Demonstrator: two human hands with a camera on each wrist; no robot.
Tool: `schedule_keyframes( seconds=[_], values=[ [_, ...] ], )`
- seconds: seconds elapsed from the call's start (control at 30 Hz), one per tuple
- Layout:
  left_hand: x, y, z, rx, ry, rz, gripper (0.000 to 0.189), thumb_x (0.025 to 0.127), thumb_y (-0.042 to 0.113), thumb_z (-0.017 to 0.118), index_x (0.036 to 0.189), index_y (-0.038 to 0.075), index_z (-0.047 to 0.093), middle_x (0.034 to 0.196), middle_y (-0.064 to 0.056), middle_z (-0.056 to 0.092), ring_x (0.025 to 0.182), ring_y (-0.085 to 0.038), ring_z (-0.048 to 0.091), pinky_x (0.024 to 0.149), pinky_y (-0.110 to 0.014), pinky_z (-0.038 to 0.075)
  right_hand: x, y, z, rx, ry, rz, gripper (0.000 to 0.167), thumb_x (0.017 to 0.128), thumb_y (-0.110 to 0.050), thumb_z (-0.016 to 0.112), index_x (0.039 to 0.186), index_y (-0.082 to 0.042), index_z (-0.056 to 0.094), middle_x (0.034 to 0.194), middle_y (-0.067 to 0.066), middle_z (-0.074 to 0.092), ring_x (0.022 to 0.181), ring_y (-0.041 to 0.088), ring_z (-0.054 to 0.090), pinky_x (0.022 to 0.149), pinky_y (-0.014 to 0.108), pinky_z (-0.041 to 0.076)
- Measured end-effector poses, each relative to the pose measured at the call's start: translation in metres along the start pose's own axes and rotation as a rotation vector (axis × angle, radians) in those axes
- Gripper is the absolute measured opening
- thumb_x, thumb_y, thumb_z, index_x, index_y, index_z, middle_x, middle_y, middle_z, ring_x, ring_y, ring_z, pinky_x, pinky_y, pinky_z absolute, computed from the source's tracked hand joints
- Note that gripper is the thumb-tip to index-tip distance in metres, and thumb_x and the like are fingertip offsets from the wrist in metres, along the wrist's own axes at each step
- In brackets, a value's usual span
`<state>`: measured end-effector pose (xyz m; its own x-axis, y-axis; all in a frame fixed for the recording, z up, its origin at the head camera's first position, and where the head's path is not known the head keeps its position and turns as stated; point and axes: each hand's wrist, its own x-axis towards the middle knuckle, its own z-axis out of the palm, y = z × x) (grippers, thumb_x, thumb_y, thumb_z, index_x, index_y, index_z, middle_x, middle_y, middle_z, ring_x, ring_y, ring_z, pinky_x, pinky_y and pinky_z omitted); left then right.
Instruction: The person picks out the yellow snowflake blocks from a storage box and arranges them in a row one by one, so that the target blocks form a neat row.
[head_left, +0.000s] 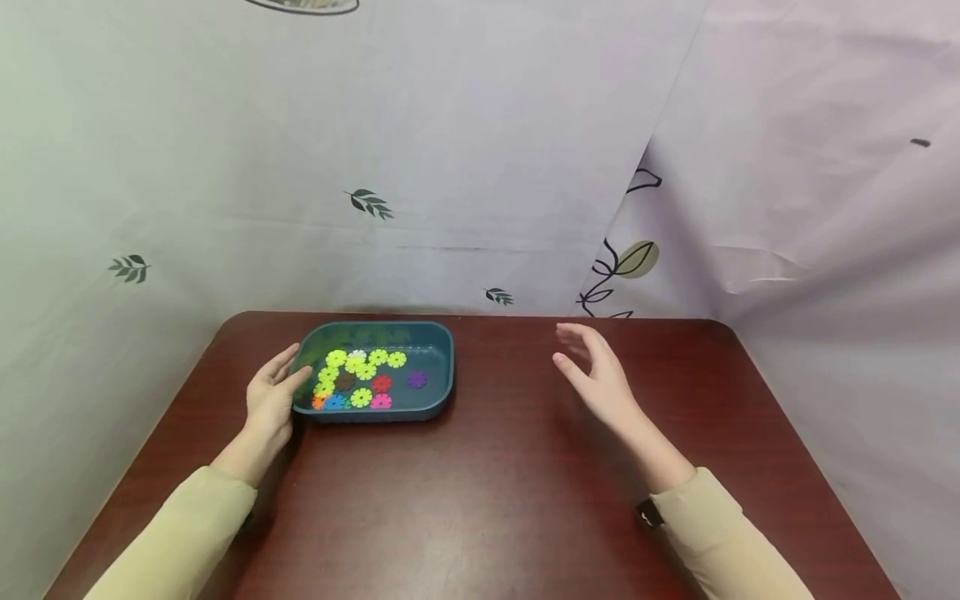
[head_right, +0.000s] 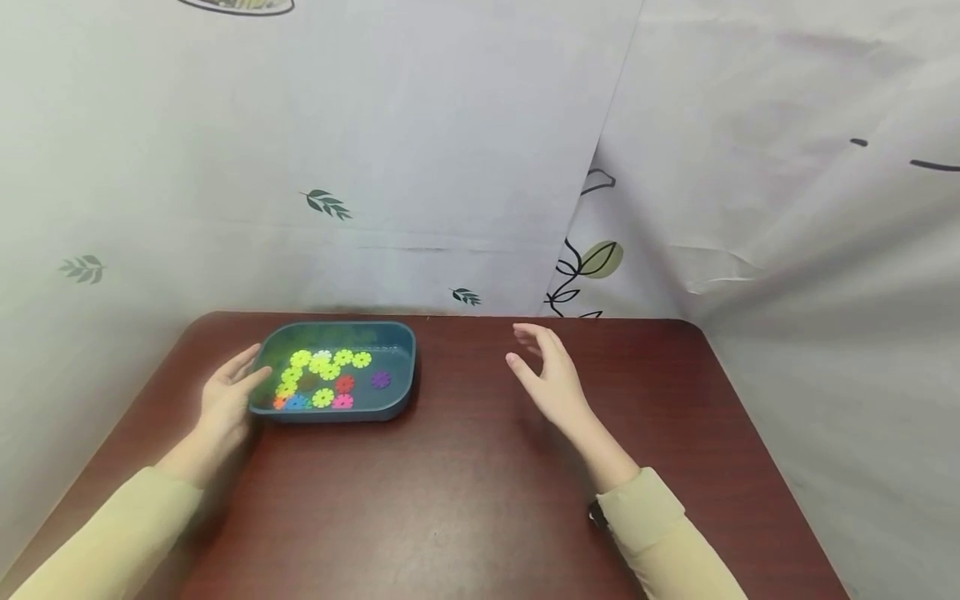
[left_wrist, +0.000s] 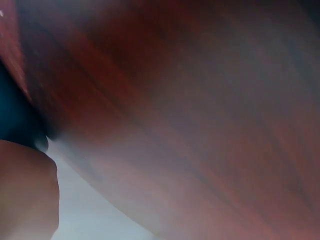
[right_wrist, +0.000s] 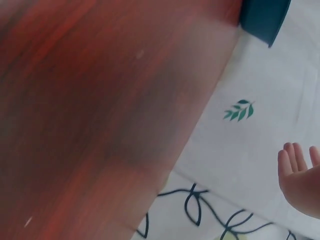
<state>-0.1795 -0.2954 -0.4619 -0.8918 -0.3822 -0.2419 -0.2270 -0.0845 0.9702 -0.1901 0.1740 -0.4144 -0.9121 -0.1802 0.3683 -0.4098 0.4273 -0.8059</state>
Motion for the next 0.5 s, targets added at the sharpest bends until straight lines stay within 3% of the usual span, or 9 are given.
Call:
schedule_keyframes(
  seconds=[0.33,0.5],
  values=[
    [0.004,-0.003,-0.006,-0.008,-0.027,0.026,0.057,0.109,0.003,0.055,0.164,0.011,0.041,0.173,-0.011,0.034,0.164,-0.020,0.023,0.130,-0.037,0.029,0.019,-0.030,0.061,0.146,-0.033,-0.070,0.039,0.098,0.004,0.071,0.136,0.007,0.061,0.136,0.026,0.066,0.127,0.041,0.065,0.113,0.050,0.050],
    [0.004,-0.005,-0.007,0.000,-0.056,0.055,0.055,0.110,0.005,0.054,0.164,0.009,0.041,0.173,-0.014,0.034,0.165,-0.023,0.022,0.131,-0.043,0.028,0.030,-0.044,0.094,0.209,-0.081,-0.071,0.038,0.097,0.004,0.072,0.134,0.006,0.063,0.134,0.025,0.067,0.125,0.040,0.066,0.112,0.047,0.052]
  ],
)
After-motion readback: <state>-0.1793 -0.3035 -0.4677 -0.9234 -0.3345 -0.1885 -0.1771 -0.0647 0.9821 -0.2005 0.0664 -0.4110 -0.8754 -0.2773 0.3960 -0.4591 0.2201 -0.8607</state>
